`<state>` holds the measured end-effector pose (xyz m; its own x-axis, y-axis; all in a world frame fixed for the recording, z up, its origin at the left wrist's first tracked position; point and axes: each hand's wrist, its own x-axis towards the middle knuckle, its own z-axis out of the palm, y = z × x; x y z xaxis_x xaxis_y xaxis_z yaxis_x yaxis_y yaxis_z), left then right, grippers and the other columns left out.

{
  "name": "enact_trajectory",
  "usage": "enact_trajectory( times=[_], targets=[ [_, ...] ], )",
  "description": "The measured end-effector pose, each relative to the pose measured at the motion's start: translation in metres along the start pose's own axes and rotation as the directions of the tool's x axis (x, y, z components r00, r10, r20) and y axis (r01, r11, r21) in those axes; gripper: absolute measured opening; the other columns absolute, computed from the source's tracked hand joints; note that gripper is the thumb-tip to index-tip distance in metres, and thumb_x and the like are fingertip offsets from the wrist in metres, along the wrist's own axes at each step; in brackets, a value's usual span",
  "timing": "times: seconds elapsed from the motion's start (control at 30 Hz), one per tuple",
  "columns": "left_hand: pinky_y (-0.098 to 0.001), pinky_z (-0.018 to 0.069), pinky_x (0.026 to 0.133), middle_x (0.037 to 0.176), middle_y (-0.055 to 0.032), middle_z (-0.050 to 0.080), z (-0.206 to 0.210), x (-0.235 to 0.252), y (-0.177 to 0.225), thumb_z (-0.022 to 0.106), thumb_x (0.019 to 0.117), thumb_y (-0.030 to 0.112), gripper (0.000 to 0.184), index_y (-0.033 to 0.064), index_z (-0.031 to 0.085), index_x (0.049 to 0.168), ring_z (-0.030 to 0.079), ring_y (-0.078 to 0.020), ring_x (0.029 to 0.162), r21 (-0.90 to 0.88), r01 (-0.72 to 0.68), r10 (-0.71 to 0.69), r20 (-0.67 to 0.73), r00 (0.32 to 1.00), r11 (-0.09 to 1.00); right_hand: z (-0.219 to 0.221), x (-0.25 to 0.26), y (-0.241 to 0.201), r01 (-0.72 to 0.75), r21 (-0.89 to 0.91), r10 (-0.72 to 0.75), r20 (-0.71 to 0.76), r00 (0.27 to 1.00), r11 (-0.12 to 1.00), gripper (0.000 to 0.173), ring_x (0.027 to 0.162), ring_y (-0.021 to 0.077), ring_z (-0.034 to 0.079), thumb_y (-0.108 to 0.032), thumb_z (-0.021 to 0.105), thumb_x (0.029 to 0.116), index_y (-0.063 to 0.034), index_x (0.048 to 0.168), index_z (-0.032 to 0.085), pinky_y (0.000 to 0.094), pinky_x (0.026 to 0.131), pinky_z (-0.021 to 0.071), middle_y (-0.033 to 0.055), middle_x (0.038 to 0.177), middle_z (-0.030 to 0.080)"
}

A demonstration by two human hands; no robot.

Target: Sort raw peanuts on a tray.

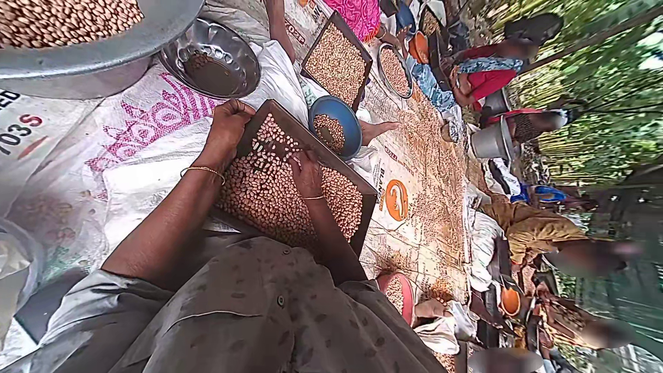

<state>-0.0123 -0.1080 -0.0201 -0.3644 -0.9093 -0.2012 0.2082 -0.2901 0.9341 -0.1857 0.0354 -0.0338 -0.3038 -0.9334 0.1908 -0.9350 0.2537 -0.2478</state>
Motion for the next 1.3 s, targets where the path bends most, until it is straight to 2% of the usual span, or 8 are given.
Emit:
enact_trajectory(
  times=[0.2,0.47,0.53,0.67,0.8,1.0,1.13,1.3],
  targets=[
    [-0.0227,0.0524,0.068,0.083,0.0014,0.061,0.000,-0.001,-0.001,0.053,0.0994,0.003,0.009,0.0069,0.061,0.098,0.060,-0.0041,0.072,0.000,-0.005,0.005,-0.002,1.000,1.000,-0.028,-0.009,-0.021,-0.051,0.469,-0.050,0.201,0.978,0.882,0.023,0.088,0.0230,0.068,-0.009,0.063,0.1002,-0.0043,0.122,0.071,0.0411,0.077,0.0575,0.0151,0.119,0.069],
    [-0.0224,0.0533,0.071,0.087,0.0024,0.062,0.001,0.000,-0.001,0.053,0.0972,0.002,0.010,0.0077,0.061,0.099,0.061,-0.0032,0.076,0.042,-0.017,0.018,-0.018,1.000,0.999,0.017,0.071,-0.053,0.097,0.127,-0.129,0.269,0.954,0.987,0.058,0.143,0.0366,0.045,-0.007,0.063,0.0939,-0.0014,0.150,0.050,0.0525,0.115,0.0382,0.0174,0.159,0.044],
    [-0.0229,0.0538,0.071,0.087,0.0017,0.062,0.000,0.000,-0.001,0.051,0.0977,0.001,0.011,0.0071,0.060,0.098,0.062,-0.0039,0.077,0.040,-0.026,0.027,-0.016,1.000,0.999,0.015,0.063,-0.054,0.131,0.226,-0.205,0.345,0.916,0.965,0.053,0.147,0.0342,0.040,-0.003,0.065,0.0884,0.0000,0.141,0.059,0.0495,0.119,0.0343,0.0172,0.161,0.041],
    [-0.0229,0.0545,0.070,0.084,0.0024,0.062,0.001,0.001,-0.001,0.052,0.0974,0.000,0.011,0.0080,0.060,0.094,0.062,-0.0044,0.075,0.008,-0.035,0.035,-0.009,0.999,0.999,-0.004,0.031,-0.025,0.014,0.753,-0.319,0.262,0.911,0.658,0.027,0.120,0.0252,0.066,0.012,0.048,0.0902,0.0115,0.106,0.071,0.0356,0.103,0.0533,0.0241,0.127,0.067],
    [-0.0235,0.0544,0.070,0.084,0.0018,0.062,0.002,0.002,-0.001,0.053,0.0972,0.001,0.010,0.0081,0.059,0.094,0.062,-0.0051,0.075,-0.020,-0.017,0.017,-0.012,1.000,1.000,-0.018,-0.005,-0.022,-0.243,0.807,-0.014,0.297,0.955,0.538,0.039,0.111,0.0244,0.069,0.003,0.050,0.0983,0.0090,0.137,0.055,0.0384,0.094,0.0589,0.0232,0.138,0.060],
    [-0.0235,0.0557,0.070,0.083,0.0036,0.064,0.001,0.000,0.000,0.052,0.0961,-0.001,0.013,0.0088,0.060,0.094,0.064,-0.0043,0.074,-0.030,-0.001,0.000,-0.020,1.000,1.000,0.005,-0.047,-0.068,-0.338,0.788,-0.318,0.541,0.778,0.515,0.063,0.112,0.0269,0.069,-0.011,0.057,0.1031,0.0022,0.159,0.030,0.0397,0.094,0.0586,0.0221,0.140,0.061],
    [-0.0228,0.0562,0.069,0.083,0.0039,0.065,0.000,0.000,-0.001,0.053,0.0970,0.001,0.012,0.0089,0.062,0.094,0.064,-0.0038,0.073,-0.020,0.005,-0.005,-0.032,0.999,1.000,0.004,-0.026,-0.054,-0.573,0.795,-0.046,0.591,0.805,0.198,0.047,0.093,0.0274,0.074,-0.006,0.046,0.1072,0.0015,0.153,0.037,0.0392,0.077,0.0628,0.0224,0.128,0.066],
    [-0.0221,0.0561,0.068,0.082,0.0053,0.065,0.002,-0.003,0.002,0.053,0.0961,0.000,0.013,0.0098,0.061,0.093,0.064,-0.0028,0.072,-0.019,0.009,-0.010,-0.038,0.999,1.000,-0.043,-0.024,0.001,-0.423,0.903,0.410,0.359,0.838,0.074,0.045,0.097,0.0271,0.074,-0.005,0.048,0.1062,-0.0029,0.150,0.038,0.0398,0.078,0.0627,0.0189,0.128,0.066]
  ],
)
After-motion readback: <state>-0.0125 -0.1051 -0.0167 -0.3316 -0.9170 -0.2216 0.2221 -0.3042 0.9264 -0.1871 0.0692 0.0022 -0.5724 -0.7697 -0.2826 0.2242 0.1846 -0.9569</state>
